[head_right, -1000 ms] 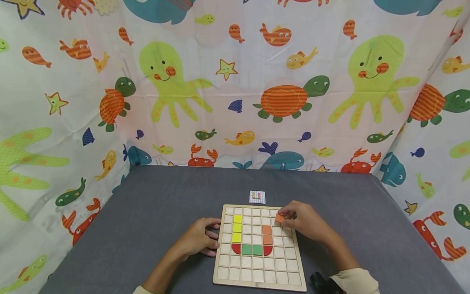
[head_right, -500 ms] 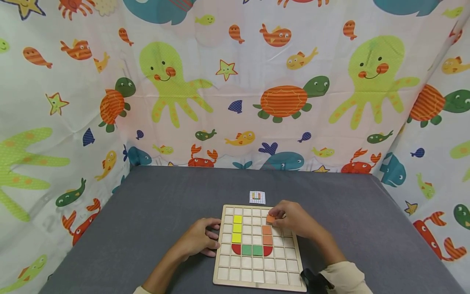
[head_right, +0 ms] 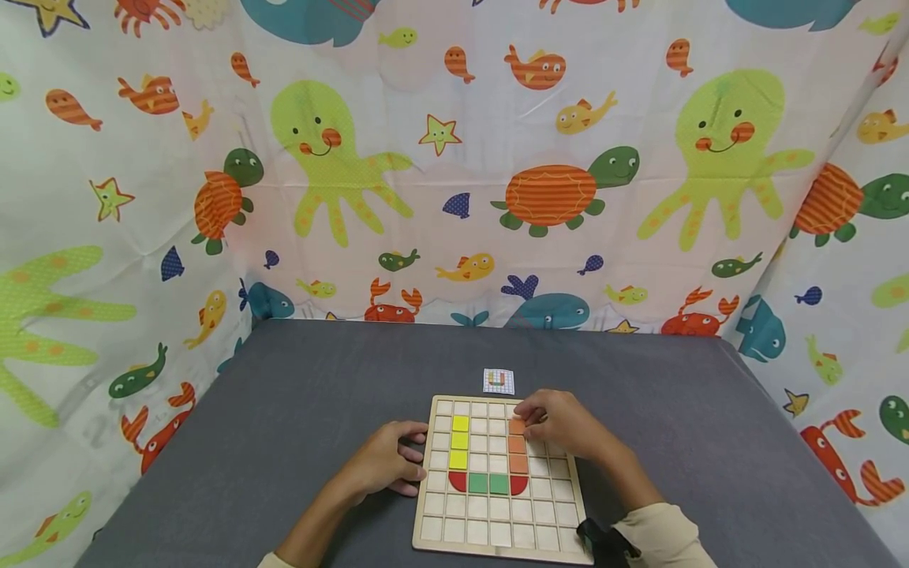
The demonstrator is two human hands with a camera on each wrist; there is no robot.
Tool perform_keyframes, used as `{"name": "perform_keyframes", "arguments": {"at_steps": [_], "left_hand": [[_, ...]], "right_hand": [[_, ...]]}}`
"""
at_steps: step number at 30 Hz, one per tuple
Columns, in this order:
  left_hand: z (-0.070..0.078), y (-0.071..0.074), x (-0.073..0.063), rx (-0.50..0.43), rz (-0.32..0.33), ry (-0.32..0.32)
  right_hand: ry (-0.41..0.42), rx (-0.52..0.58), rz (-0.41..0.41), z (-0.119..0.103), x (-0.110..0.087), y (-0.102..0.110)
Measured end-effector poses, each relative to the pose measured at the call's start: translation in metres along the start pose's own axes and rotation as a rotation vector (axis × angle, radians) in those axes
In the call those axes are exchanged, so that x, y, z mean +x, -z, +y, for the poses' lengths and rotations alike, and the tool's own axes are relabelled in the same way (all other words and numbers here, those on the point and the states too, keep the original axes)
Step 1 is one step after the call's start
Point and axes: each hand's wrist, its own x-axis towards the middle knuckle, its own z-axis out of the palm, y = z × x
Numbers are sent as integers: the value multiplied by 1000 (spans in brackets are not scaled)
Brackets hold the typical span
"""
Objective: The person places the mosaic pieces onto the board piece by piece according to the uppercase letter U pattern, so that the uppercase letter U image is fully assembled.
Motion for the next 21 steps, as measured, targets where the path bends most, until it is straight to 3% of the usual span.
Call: {"name": "perform_keyframes", "arguments": {"at_steps": [10, 16, 21], "left_hand": [[0, -2, 1, -4, -2, -11], [0, 3, 4, -48, -60, -18], [3, 12, 5, -48, -73, -83]], "right_hand": [[0, 9, -8, 2, -2, 2], [-2, -18, 42, -1, -16, 8], [-39, -58, 59, 0, -33, 21]]}}
